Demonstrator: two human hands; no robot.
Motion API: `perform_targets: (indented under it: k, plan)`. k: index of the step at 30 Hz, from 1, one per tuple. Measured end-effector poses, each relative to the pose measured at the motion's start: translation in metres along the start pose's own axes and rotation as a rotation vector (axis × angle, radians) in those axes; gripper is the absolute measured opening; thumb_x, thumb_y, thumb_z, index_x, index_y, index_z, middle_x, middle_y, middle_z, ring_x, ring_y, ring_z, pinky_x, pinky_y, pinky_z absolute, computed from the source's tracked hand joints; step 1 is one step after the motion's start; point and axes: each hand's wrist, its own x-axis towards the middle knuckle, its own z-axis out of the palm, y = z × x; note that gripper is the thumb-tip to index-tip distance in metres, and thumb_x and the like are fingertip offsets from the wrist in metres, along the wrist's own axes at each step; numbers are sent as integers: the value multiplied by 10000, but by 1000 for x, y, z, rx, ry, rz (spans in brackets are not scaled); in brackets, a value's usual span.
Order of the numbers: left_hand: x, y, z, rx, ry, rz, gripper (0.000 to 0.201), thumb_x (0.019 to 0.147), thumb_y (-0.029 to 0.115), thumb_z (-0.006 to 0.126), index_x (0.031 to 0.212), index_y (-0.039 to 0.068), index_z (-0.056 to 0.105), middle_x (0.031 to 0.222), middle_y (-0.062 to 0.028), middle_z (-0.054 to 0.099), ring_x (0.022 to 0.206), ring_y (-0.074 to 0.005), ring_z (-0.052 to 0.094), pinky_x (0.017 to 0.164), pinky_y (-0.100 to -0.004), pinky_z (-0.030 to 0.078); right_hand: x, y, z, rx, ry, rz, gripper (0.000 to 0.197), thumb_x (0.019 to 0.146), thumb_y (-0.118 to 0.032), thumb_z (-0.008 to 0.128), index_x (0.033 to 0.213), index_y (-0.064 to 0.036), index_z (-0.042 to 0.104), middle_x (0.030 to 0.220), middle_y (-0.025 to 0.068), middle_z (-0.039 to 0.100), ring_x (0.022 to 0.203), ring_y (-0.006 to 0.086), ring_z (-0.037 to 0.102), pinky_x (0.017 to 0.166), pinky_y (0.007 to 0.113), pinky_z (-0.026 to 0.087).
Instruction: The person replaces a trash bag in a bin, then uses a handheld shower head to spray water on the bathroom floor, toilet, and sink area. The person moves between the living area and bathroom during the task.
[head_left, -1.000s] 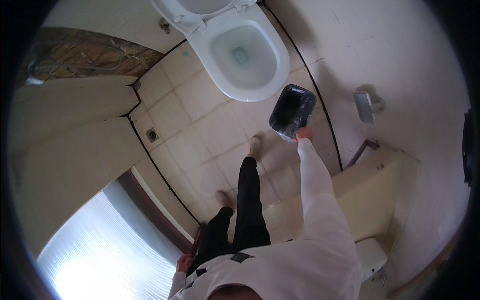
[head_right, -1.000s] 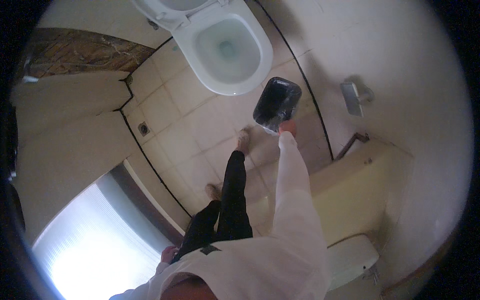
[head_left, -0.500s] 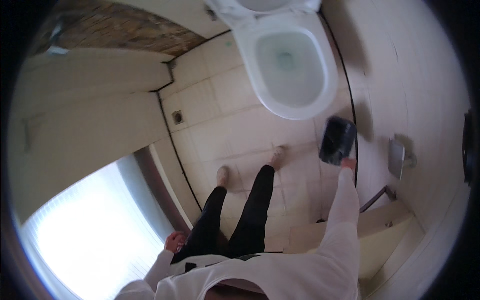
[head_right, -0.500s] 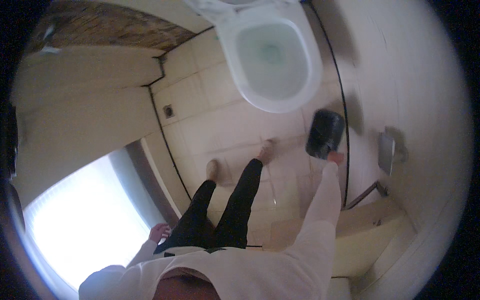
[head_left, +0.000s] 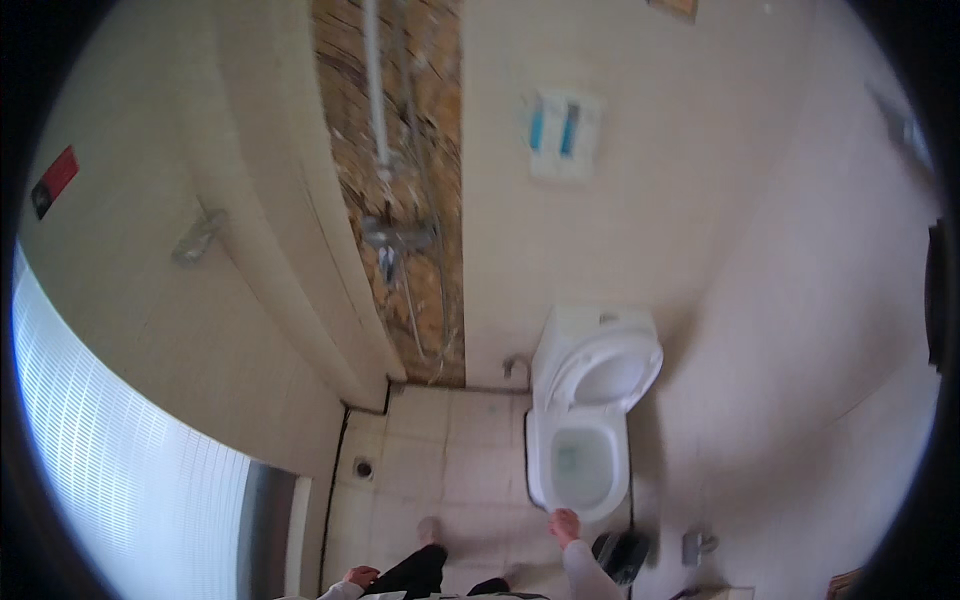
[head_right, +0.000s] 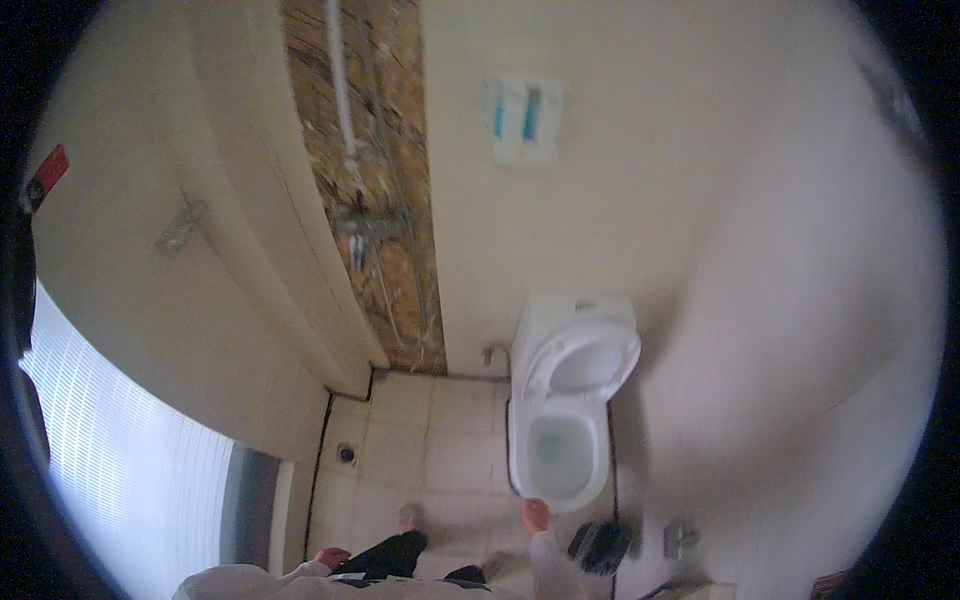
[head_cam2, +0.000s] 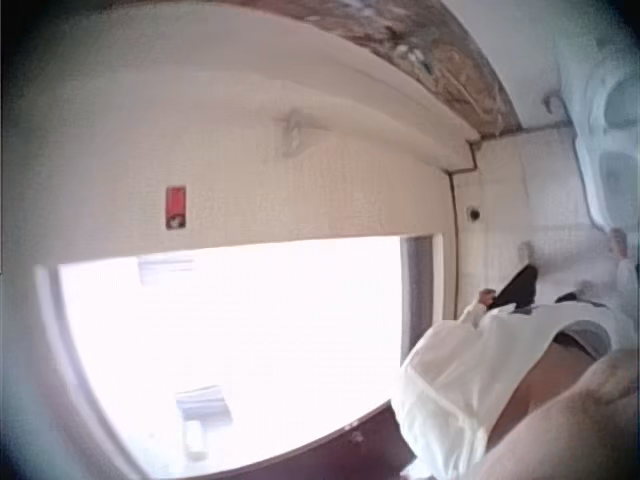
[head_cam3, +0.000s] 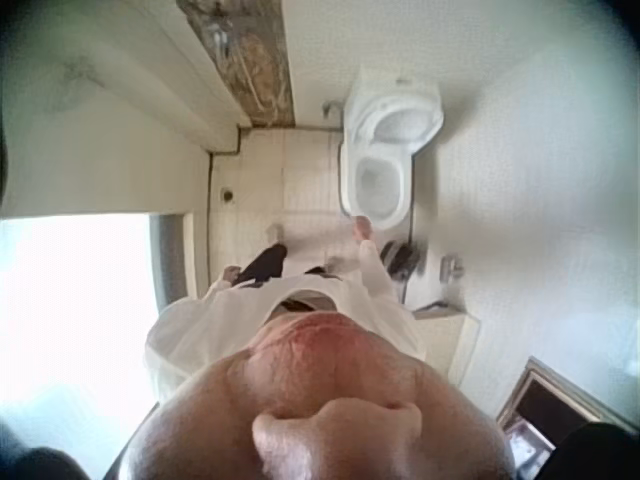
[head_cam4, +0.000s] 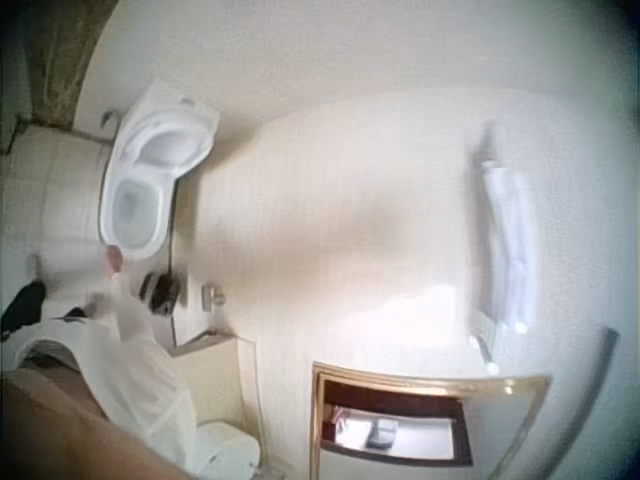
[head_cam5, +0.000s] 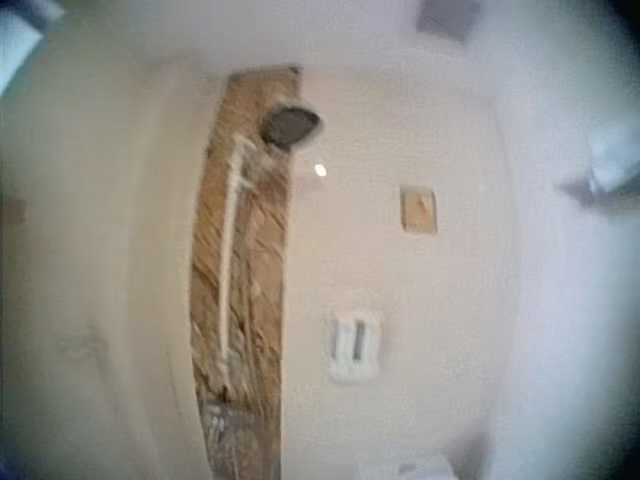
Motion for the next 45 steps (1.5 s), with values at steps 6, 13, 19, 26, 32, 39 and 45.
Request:
perform_targets:
  k: [6, 13, 19, 26, 32, 39, 45]
  plan:
    - [74, -20, -81, -838, -43, -63, 332, 773, 192, 519, 1068, 56, 453, 869, -154, 541, 645, -287, 581, 519, -378, 496, 41, -423, 8, -244, 187, -767, 362, 798, -324, 439, 633, -6, 487, 577, 164, 484, 544, 266, 472, 521, 363, 358]
    - [126, -1, -113, -900, 158, -199, 270, 771, 221, 508, 995, 70, 505, 801, -117, 558, 622, -265, 575, 505, -374, 489, 4, -786, -10, 25, 139, -1331, 295, 821, -272, 481, 805, 5, 579, 683, 43, 553, 621, 85, 454, 573, 231, 379]
    - [146, 29, -113, -1088, 286, -161, 259, 765, 203, 515, 991, 76, 520, 800, -116, 560, 595, -255, 564, 490, -364, 481, -29, -1008, -38, 310, 83, -1630, 307, 830, -274, 464, 976, -8, 512, 731, 6, 520, 643, 73, 452, 562, 204, 370]
    - [166, 55, -75, -1316, 452, -170, 248, 759, 182, 524, 986, 82, 536, 799, -116, 562, 564, -243, 551, 473, -353, 471, -9, -1143, -44, 694, -103, -1657, 327, 788, -204, 529, 1030, -11, 424, 940, 32, 462, 723, 87, 438, 624, 230, 365]
    - [191, 67, -19, -1485, 628, -131, 241, 754, 164, 532, 981, 88, 550, 799, -115, 564, 538, -233, 540, 459, -343, 463, 1, -1179, -35, 811, -129, -1859, 244, 764, -185, 548, 913, -8, 474, 827, 43, 513, 730, 132, 462, 702, 269, 356]
    - [186, 80, -7, -1494, 603, -217, 175, 748, 166, 532, 909, 100, 516, 743, -95, 527, 510, -215, 501, 432, -332, 429, -35, -1204, -86, 749, 215, -1982, 337, 681, -197, 615, 862, 7, 418, 807, 98, 493, 706, 186, 480, 689, 310, 372]
    - [185, 96, -40, -1482, 574, -199, 123, 743, 171, 531, 837, 110, 479, 688, -74, 490, 486, -198, 464, 408, -322, 397, -59, -1204, -129, 936, 273, -2007, 379, 681, -159, 634, 886, 2, 358, 812, 92, 460, 666, 168, 530, 584, 280, 412]
